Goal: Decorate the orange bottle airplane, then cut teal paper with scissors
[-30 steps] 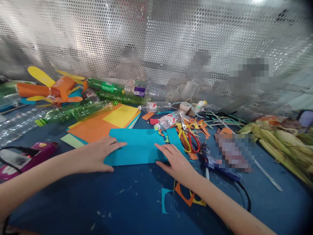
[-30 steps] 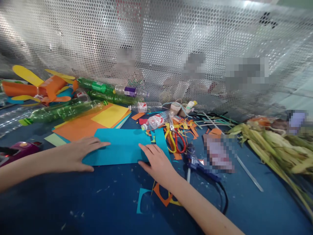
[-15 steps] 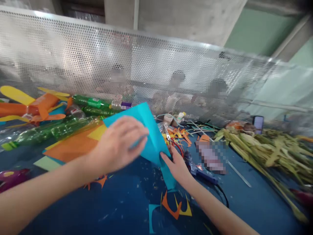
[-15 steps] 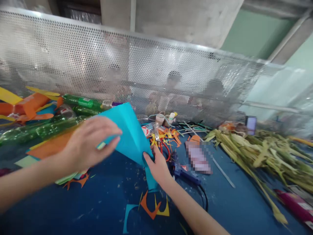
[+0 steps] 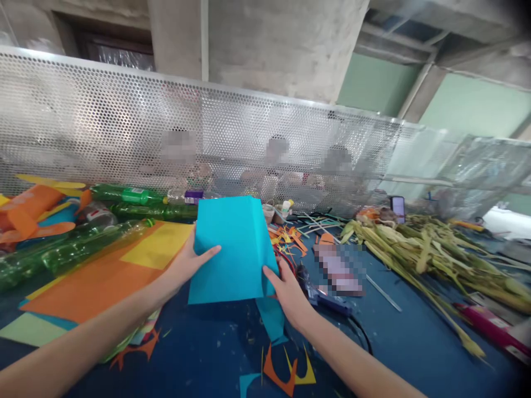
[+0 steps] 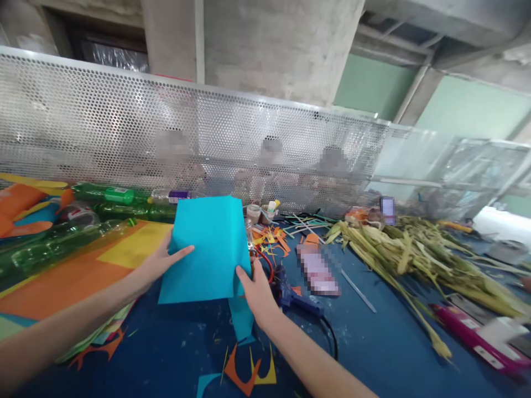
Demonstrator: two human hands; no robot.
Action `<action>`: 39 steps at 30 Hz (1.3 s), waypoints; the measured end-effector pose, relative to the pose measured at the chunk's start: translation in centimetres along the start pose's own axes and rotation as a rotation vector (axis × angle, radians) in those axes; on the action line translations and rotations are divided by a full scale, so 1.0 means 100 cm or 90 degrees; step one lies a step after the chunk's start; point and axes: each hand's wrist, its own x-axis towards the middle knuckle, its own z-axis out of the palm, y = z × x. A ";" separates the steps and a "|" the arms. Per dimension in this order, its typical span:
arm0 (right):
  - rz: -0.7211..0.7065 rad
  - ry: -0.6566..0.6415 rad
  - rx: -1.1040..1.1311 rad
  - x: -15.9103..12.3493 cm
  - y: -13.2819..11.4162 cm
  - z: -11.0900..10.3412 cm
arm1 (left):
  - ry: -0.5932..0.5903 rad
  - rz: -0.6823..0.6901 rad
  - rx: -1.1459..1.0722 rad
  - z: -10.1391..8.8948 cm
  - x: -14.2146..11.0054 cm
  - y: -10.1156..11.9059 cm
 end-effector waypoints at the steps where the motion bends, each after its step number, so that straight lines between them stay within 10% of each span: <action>1: -0.010 0.005 -0.022 0.000 0.001 0.000 | -0.038 -0.072 -0.106 -0.002 0.000 -0.003; 5: -0.096 0.013 -0.125 0.001 0.003 -0.002 | -0.168 -0.264 -0.326 -0.005 -0.006 -0.013; 12: -0.135 -0.074 -0.275 0.005 0.000 -0.008 | -0.204 -0.193 -0.226 -0.013 -0.005 -0.032; 39: -0.141 0.030 -0.322 0.013 0.000 -0.014 | -0.276 -0.235 -0.215 -0.018 -0.011 -0.033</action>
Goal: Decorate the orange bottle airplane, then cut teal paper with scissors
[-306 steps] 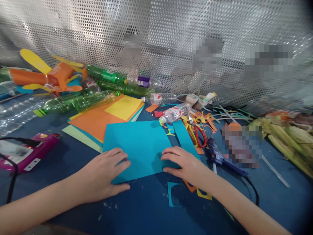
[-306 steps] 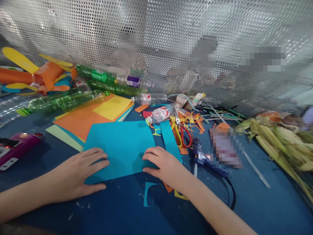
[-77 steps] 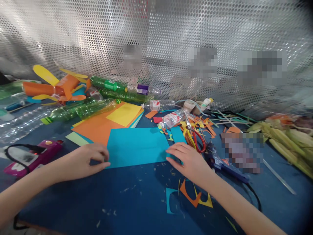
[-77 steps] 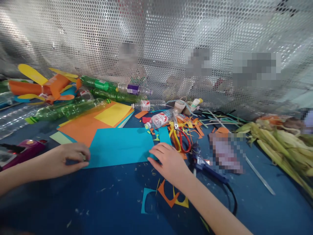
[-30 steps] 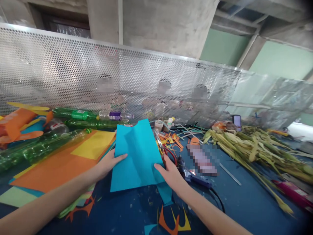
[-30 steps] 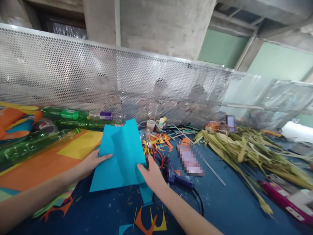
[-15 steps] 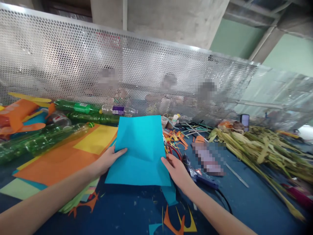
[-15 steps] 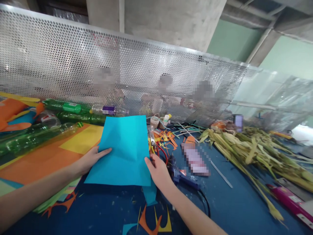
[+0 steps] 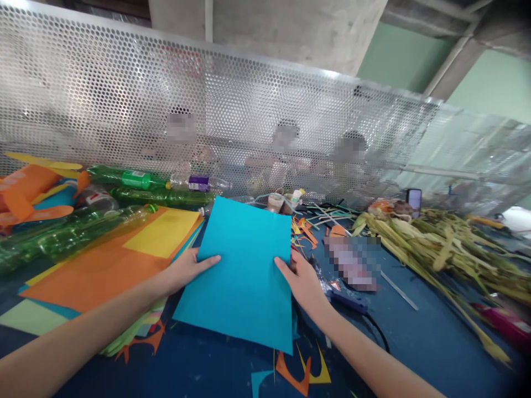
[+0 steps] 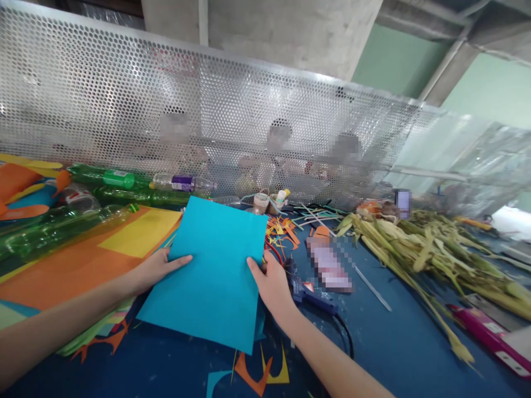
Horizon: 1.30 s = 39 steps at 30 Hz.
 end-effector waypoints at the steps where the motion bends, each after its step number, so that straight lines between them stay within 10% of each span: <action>1: 0.003 0.005 -0.011 0.000 0.001 0.000 | 0.003 -0.002 0.005 0.000 0.000 0.000; 7: 0.003 0.000 -0.008 0.006 0.003 -0.006 | 0.027 -0.040 -0.063 0.000 0.000 0.005; 14: -0.198 0.030 -0.533 0.007 0.004 -0.020 | 0.042 -0.087 -0.119 -0.001 0.003 0.011; 21: -0.201 0.052 -0.668 0.008 0.010 -0.011 | 0.090 -0.081 -0.146 0.002 0.002 0.013; 39: 0.155 -0.022 0.211 0.010 -0.010 -0.024 | 0.297 0.045 -0.139 -0.008 0.007 0.012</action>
